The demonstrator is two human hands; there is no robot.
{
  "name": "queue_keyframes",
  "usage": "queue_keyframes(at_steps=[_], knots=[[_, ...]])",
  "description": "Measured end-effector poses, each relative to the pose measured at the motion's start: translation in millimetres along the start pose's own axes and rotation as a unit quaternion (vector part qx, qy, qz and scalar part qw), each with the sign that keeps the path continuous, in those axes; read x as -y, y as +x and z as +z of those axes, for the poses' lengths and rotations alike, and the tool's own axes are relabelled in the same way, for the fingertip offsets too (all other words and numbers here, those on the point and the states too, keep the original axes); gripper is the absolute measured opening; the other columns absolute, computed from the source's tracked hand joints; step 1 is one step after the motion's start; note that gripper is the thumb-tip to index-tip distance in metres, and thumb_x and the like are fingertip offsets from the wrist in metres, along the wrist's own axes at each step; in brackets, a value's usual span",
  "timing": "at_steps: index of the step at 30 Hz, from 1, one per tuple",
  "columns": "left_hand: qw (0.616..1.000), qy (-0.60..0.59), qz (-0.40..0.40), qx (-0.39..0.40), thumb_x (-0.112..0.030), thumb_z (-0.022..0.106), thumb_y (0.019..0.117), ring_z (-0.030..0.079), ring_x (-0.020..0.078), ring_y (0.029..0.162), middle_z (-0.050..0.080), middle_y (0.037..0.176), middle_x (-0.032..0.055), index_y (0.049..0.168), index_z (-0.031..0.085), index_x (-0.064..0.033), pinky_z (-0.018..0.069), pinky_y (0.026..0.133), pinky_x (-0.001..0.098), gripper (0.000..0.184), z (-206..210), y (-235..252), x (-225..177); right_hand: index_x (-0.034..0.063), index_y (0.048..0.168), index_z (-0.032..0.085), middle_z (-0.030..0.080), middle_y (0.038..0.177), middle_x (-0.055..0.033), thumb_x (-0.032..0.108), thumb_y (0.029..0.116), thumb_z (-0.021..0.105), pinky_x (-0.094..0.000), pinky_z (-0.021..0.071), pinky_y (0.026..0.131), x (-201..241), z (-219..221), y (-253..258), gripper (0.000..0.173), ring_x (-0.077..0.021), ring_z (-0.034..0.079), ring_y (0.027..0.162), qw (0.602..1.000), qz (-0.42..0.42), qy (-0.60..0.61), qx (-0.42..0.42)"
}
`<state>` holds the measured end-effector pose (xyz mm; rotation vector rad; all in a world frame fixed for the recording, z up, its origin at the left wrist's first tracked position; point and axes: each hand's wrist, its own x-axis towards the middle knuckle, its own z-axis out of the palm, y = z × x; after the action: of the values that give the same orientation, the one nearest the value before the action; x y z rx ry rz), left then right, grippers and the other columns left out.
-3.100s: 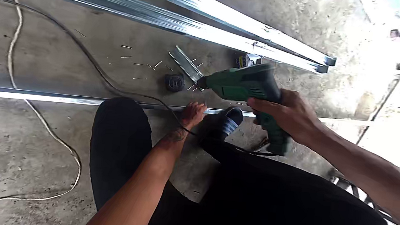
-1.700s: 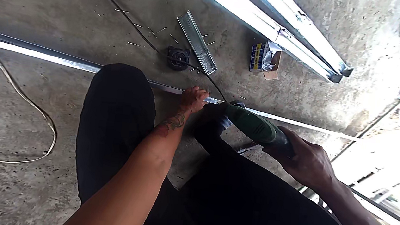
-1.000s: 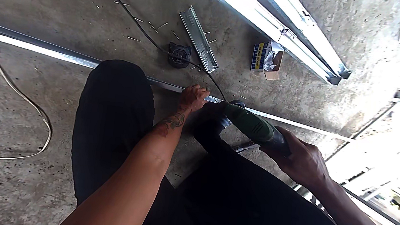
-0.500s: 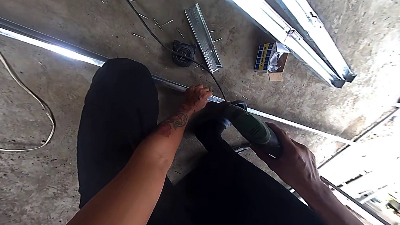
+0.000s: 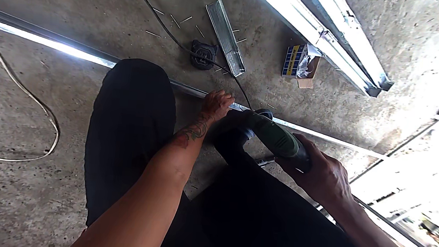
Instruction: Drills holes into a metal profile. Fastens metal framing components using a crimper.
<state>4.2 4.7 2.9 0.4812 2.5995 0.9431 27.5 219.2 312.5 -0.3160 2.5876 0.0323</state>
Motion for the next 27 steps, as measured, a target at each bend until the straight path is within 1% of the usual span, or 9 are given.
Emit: queue_keyframes(at_steps=[7,11,18,21,24,27], knots=[[1.0,0.001,-0.001,-0.003,-0.027,0.067,0.0976,0.067,0.0311,0.097,0.071,0.098,0.01,0.101,0.071,-0.0078,0.0515,0.083,0.0469,0.02,-0.2,-0.2,-0.4,0.0212,0.145,0.057,0.073,0.089,-0.0167,0.068,0.086,0.065,-0.0584,0.0539,0.059,2.8,0.0,-0.1,0.076,-0.038,0.071,0.073,1.0,-0.005,-0.006,0.002],[1.0,-0.003,0.0,0.008,-0.026,0.067,0.098,0.067,0.0323,0.098,0.071,0.098,0.011,0.101,0.071,-0.0067,0.052,0.084,0.048,0.021,-2.2,-0.2,-1.0,0.0211,0.145,0.057,0.073,0.089,-0.0171,0.067,0.085,0.067,-0.0602,0.0541,0.061,3.4,-1.7,1.2,0.077,-0.0389,0.071,0.075,1.0,0.008,0.003,0.006],[1.0,0.0,-0.005,0.011,-0.027,0.067,0.0977,0.067,0.0319,0.099,0.072,0.099,0.0106,0.102,0.071,-0.0075,0.052,0.085,0.0482,0.021,-0.9,0.1,-1.6,0.0211,0.147,0.056,0.073,0.092,-0.0169,0.068,0.0855,0.066,-0.0599,0.0543,0.061,2.8,0.4,-1.4,0.078,-0.0382,0.071,0.075,1.0,0.004,-0.001,0.008],[1.0,-0.002,-0.003,0.013,-0.027,0.066,0.0983,0.067,0.0319,0.098,0.071,0.099,0.0107,0.101,0.071,-0.0072,0.0518,0.084,0.0478,0.021,-2.5,0.9,-0.9,0.0193,0.147,0.056,0.073,0.088,-0.0169,0.068,0.0861,0.065,-0.0584,0.0533,0.058,3.7,2.4,-2.1,0.078,-0.0381,0.071,0.07,1.0,-0.017,-0.013,-0.004],[1.0,-0.001,0.002,0.001,-0.026,0.067,0.0977,0.067,0.0318,0.097,0.071,0.098,0.0107,0.101,0.071,-0.0068,0.0524,0.083,0.0474,0.02,-0.6,0.0,0.1,0.0178,0.148,0.055,0.073,0.09,-0.0169,0.064,0.0885,0.064,-0.0558,0.0538,0.056,5.4,4.6,-5.5,0.076,-0.0376,0.07,0.068,0.998,-0.047,-0.029,-0.005],[1.0,0.0,0.005,-0.005,-0.025,0.068,0.0972,0.067,0.032,0.097,0.071,0.097,0.0109,0.1,0.071,-0.0064,0.0523,0.082,0.0473,0.019,0.4,0.9,0.7,0.0179,0.148,0.055,0.072,0.088,-0.0169,0.063,0.089,0.063,-0.0544,0.0536,0.055,5.5,5.6,-6.2,0.075,-0.0369,0.07,0.067,0.998,-0.059,-0.037,-0.01]])
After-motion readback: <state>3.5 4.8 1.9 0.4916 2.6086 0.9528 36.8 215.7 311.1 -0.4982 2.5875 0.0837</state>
